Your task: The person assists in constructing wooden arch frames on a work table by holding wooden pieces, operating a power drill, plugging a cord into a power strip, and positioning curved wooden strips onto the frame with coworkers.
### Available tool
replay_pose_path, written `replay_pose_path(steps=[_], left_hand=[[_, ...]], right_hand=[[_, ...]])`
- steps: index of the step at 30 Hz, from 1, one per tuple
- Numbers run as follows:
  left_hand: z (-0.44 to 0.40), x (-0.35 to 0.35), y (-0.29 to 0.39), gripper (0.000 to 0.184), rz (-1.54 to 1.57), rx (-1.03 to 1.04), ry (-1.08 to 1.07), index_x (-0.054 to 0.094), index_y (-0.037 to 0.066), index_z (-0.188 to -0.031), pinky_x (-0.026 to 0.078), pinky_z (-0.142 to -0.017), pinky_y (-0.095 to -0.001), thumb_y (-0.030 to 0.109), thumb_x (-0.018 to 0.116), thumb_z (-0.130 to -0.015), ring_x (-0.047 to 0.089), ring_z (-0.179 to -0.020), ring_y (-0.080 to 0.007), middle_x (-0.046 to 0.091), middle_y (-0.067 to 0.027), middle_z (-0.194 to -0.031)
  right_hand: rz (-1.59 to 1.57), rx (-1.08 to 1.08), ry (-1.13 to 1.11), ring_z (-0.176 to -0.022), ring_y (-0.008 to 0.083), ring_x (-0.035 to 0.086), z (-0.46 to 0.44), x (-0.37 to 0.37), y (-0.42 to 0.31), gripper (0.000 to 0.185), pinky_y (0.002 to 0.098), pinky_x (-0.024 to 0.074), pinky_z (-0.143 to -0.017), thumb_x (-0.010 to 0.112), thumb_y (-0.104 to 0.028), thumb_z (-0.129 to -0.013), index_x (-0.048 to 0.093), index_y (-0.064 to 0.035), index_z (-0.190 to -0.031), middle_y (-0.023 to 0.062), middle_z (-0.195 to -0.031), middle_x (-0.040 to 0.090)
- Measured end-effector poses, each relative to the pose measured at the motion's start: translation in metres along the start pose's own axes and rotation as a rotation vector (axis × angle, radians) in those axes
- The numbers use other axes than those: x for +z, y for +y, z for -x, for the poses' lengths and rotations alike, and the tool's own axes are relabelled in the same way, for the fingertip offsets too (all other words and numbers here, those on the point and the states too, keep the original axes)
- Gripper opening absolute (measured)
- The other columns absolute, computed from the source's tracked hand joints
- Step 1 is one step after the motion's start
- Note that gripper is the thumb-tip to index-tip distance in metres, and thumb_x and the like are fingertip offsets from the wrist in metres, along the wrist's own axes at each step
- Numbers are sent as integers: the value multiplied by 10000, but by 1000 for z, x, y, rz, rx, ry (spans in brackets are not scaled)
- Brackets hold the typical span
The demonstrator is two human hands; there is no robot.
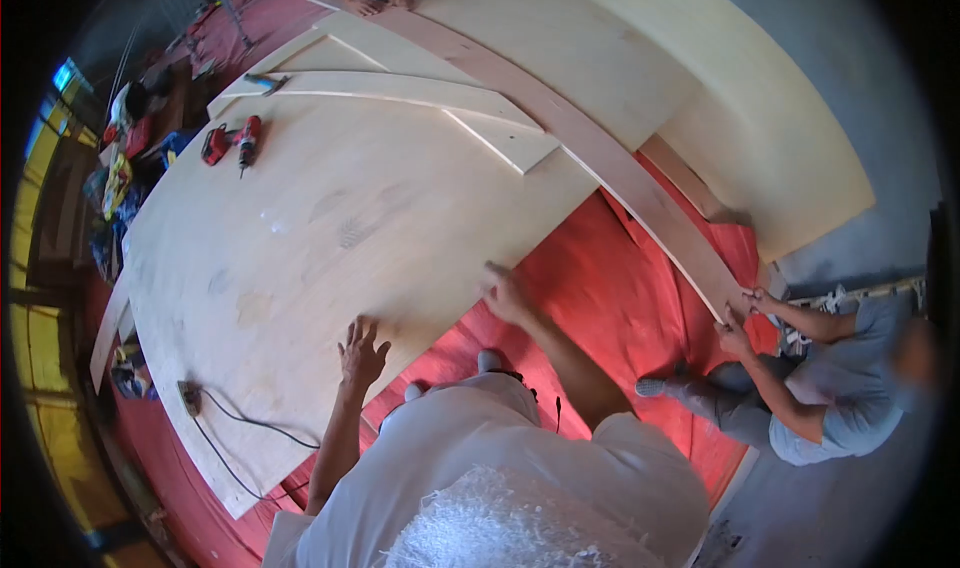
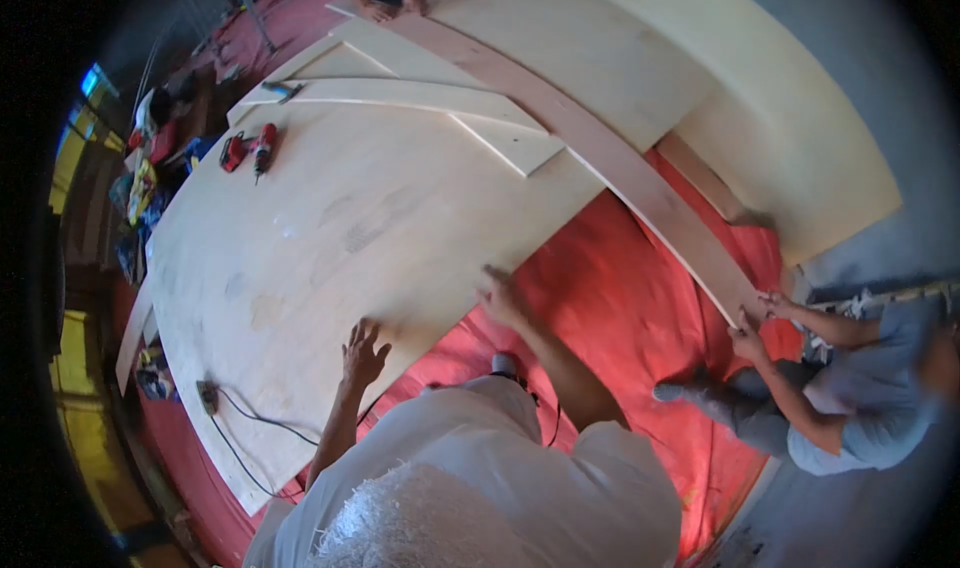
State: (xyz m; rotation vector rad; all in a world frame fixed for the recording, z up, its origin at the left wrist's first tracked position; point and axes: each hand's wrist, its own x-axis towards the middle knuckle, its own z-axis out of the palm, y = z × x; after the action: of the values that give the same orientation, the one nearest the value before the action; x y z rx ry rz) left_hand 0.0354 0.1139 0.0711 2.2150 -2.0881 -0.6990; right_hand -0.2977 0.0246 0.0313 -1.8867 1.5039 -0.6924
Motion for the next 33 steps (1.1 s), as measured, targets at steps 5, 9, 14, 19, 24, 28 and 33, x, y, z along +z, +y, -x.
replay_pose_path(steps=[5,9,14,19,24,28,33], left_hand=[[-5,-7,7,573,-44,-25,-63,465,183,-1364,274,-1024,-670,351,644,-847,278,-1379,-347,289,-148,-1502],[-16,5,1,560,-32,-17,-56,482,162,-1349,315,-999,-656,352,642,-847,299,-1366,-356,325,-169,-1475],[-24,14,-5,535,-27,-31,-22,533,118,-1302,370,-1019,-534,364,645,-840,373,-1312,-393,347,-243,-1445],[-21,8,3,522,40,-15,17,555,-13,-1246,354,-1059,-425,296,662,-840,387,-1299,-400,358,-273,-1424],[-52,6,27,560,-38,-113,-102,538,-2,-1267,346,-1063,-445,344,649,-842,397,-1286,-411,394,-277,-1396],[-134,5,133,630,20,214,143,462,7,-1325,318,-1069,-473,373,637,-843,370,-1300,-416,379,-284,-1400],[-292,8,310,673,2,593,228,357,67,-1413,264,-1083,-539,386,601,-873,230,-1390,-371,227,-206,-1508]], right_hand=[[532,138,292,-1365,369,283,-100,-119,65,762,507,265,-1099,541,-447,-894,299,73,-1395,248,-1452,319],[647,359,167,-1427,312,161,-171,-172,116,868,522,198,-1125,428,-608,-891,223,23,-1449,180,-1530,201],[682,400,107,-1437,296,133,-226,-183,150,898,496,159,-1143,375,-658,-886,187,0,-1468,156,-1545,173],[799,333,277,-1433,303,144,-197,-160,178,885,480,108,-1156,383,-642,-886,223,15,-1456,174,-1533,201],[767,239,352,-1423,322,168,-165,-174,191,839,466,112,-1160,419,-588,-897,276,44,-1429,208,-1510,236],[711,206,380,-1412,334,194,-142,-180,202,817,466,160,-1147,439,-562,-900,290,51,-1419,219,-1500,248],[690,213,349,-1391,341,248,-111,-189,214,828,468,207,-1128,491,-544,-882,283,49,-1421,219,-1491,267]])
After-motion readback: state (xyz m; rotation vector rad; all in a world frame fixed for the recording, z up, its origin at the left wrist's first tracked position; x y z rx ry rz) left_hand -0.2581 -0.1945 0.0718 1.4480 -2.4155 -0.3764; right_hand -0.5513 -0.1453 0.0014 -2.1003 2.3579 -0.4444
